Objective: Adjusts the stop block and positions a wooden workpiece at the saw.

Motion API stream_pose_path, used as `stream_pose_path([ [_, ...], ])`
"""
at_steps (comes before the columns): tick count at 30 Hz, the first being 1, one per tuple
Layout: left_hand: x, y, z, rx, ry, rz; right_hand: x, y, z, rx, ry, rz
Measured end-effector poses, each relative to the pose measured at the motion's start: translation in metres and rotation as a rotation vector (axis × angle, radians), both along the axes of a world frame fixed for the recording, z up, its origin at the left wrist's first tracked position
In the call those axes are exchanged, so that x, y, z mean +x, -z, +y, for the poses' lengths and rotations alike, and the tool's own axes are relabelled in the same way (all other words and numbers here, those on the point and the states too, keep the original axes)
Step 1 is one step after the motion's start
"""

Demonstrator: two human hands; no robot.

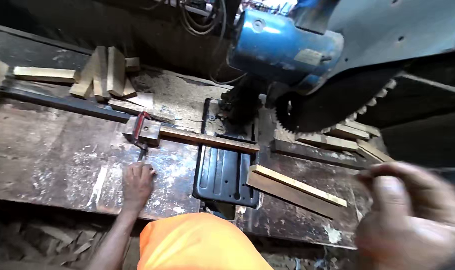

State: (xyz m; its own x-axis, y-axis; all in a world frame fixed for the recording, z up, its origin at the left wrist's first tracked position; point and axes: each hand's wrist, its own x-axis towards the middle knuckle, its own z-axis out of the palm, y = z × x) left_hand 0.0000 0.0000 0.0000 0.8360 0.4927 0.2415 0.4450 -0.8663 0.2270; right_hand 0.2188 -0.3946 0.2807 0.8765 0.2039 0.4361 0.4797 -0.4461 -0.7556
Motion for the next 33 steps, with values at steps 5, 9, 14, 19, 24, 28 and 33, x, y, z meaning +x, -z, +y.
stream_pose_path([
  [5,0.014,-0.026,0.014,-0.074,-0.133,-0.022,-0.026,0.077,0.038,-0.178,-0.079,0.287],
  [9,0.014,-0.024,0.019,-0.61,-0.449,-0.265,-0.029,0.095,0.069,-0.193,-0.294,0.266],
  [14,0.022,-0.038,0.027,-0.523,-0.6,-0.206,-0.012,0.092,0.083,-0.271,-0.333,0.205],
  [19,0.089,-0.081,0.021,-0.161,-0.019,-0.027,0.012,0.093,0.085,-0.383,-0.321,0.199],
  [24,0.128,-0.059,0.05,0.061,0.202,0.192,0.024,0.075,0.079,-0.371,-0.282,0.177],
  [28,0.13,-0.054,0.054,0.088,0.19,0.186,0.034,0.073,0.035,-0.412,-0.113,0.176],
  [33,0.137,-0.06,0.041,0.106,0.128,0.269,0.018,0.09,-0.019,-0.413,0.09,0.304],
])
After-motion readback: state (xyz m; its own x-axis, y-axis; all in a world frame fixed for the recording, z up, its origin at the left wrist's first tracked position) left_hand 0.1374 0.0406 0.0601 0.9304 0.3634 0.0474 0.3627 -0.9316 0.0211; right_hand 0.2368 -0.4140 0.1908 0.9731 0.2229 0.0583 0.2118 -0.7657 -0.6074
